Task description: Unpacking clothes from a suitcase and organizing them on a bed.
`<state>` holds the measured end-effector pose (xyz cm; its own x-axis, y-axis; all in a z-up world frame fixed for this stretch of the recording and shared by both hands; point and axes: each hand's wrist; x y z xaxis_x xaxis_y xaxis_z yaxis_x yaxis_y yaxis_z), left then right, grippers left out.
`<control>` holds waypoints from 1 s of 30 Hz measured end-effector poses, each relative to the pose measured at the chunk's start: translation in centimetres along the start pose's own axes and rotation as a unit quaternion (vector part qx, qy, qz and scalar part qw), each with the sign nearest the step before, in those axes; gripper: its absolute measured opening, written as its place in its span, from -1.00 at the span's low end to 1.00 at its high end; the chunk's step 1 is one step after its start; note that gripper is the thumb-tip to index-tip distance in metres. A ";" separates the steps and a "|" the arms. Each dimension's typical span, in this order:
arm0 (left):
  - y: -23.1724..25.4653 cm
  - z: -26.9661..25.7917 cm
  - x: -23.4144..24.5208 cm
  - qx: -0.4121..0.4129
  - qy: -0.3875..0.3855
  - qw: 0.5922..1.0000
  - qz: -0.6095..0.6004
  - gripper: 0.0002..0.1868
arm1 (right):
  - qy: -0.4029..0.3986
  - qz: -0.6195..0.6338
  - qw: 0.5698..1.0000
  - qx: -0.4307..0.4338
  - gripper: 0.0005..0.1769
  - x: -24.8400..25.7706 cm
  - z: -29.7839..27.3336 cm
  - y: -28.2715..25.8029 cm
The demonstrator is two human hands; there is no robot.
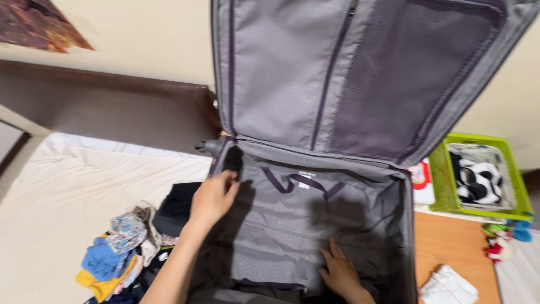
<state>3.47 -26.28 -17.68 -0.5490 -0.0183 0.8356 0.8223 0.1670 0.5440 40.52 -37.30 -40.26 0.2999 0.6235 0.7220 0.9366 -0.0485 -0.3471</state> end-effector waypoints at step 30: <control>-6.0 -16.7 -8.3 0.078 0.154 0.982 0.076 -0.76 | -0.129 -0.038 0.990 0.051 -0.15 4.8 -2.3 0.6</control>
<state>5.57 -43.61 -26.64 -0.3315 -0.2756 0.9023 0.8451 0.3384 0.4138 42.91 -36.14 -35.55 0.1618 0.8009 0.5765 0.9273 0.0765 -0.3665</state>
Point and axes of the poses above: each hand's wrist, its own z-axis towards the middle knuckle, its own x-axis out of the back of the hand, y = z × x, and after that the axes turned 4 degrees about z, right-handed
